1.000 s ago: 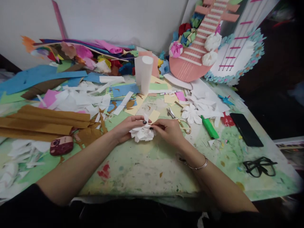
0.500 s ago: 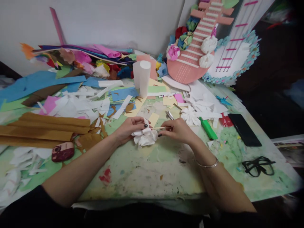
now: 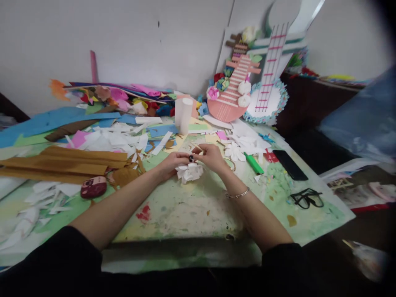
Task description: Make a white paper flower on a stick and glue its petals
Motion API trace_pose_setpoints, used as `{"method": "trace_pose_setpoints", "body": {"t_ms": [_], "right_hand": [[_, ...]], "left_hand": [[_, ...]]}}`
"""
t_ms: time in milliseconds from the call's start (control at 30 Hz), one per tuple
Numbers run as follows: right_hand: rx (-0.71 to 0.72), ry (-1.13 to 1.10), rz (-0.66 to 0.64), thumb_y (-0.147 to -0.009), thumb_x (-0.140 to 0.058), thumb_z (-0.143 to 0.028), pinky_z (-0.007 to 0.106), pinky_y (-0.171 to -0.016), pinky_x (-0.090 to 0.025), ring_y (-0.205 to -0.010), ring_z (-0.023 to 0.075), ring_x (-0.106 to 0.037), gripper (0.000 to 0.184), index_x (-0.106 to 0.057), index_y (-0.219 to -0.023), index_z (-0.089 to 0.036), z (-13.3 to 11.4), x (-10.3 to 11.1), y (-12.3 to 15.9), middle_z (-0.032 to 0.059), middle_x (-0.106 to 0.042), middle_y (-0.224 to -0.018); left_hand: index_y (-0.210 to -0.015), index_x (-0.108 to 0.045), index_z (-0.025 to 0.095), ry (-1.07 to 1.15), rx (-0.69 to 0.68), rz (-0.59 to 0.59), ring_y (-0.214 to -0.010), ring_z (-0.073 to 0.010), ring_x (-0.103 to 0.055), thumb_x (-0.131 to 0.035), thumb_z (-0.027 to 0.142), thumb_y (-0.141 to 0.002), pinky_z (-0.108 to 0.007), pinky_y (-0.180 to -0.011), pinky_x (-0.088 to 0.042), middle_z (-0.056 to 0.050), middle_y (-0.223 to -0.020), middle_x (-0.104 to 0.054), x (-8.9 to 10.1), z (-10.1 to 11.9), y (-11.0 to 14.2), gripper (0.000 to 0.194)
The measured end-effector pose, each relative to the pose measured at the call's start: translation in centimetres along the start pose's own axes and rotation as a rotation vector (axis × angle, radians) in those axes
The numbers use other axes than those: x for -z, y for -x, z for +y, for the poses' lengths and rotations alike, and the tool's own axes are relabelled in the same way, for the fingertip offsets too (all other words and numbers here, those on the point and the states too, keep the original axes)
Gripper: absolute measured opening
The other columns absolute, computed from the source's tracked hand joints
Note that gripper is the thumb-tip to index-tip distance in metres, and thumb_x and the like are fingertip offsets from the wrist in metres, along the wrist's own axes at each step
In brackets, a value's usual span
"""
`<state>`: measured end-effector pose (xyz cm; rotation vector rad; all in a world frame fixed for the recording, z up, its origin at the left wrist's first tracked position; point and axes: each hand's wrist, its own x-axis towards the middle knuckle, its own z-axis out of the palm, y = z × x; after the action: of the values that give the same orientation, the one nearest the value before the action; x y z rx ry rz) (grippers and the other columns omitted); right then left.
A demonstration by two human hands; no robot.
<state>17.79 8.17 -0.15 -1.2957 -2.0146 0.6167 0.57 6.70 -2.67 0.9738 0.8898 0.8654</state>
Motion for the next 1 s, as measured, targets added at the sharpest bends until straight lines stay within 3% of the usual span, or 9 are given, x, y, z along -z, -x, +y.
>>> {"method": "trace_pose_setpoints", "body": {"t_ms": [67, 367, 533, 700, 1000], "right_hand": [[-0.073, -0.033, -0.001, -0.068, -0.07, -0.026, 0.021, -0.057, -0.035, -0.057, 0.0093, -0.052, 0.009, -0.071, -0.074, -0.019, -0.3, -0.5, -0.1, -0.0011, -0.068, -0.067], [-0.004, -0.316, 0.065, -0.07, -0.065, -0.02, 0.021, -0.058, -0.042, -0.057, 0.0107, -0.058, 0.002, -0.063, -0.071, -0.019, 1.1, -1.6, 0.8, -0.0027, -0.064, -0.063], [-0.005, -0.205, 0.165, -0.07, -0.065, -0.018, 0.021, -0.058, -0.038, -0.055, 0.011, -0.055, 0.004, -0.063, -0.067, -0.019, 0.6, -1.5, 1.2, -0.003, -0.063, -0.058], [-0.006, -0.079, 0.171, -0.07, -0.064, -0.015, 0.021, -0.057, -0.034, -0.057, 0.0113, -0.052, 0.005, -0.064, -0.067, -0.019, 0.6, -1.5, 1.2, -0.0015, -0.065, -0.062], [0.033, -0.059, 0.215, -0.073, -0.06, -0.018, 0.022, -0.058, -0.031, -0.055, 0.0098, -0.045, 0.003, -0.058, -0.07, -0.019, 0.6, -1.6, 1.5, -0.003, -0.058, -0.063]], "left_hand": [[-0.069, -0.071, 0.009, 0.006, 0.003, -0.001, -0.049, -0.0103, -0.055, -0.071, 0.012, -0.053, -0.02, -0.049, -0.037, -0.004, -0.061, -0.068, -0.2, 0.0, 0.1, 0.017], [-0.066, -0.07, 0.011, 0.08, -0.032, -0.071, -0.055, -0.0123, -0.06, -0.075, 0.023, -0.063, -0.022, -0.056, -0.046, -0.006, -0.064, -0.068, 0.9, 0.2, -0.2, 0.013], [-0.084, -0.074, 0.01, 0.075, 0.007, -0.142, -0.066, -0.0143, -0.066, -0.079, 0.014, -0.059, -0.023, -0.064, -0.05, -0.008, -0.08, -0.073, 1.1, -0.1, -0.4, 0.025], [-0.083, -0.074, 0.01, 0.079, -0.011, -0.121, -0.064, -0.0131, -0.065, -0.082, 0.017, -0.059, -0.021, -0.062, -0.049, -0.007, -0.077, -0.073, 0.9, -0.2, -0.4, 0.026], [-0.089, -0.072, 0.01, 0.113, -0.072, -0.03, -0.069, -0.0176, -0.068, -0.085, 0.01, -0.051, -0.027, -0.066, -0.053, -0.009, -0.082, -0.073, 0.9, -0.5, -0.7, 0.041]]}}
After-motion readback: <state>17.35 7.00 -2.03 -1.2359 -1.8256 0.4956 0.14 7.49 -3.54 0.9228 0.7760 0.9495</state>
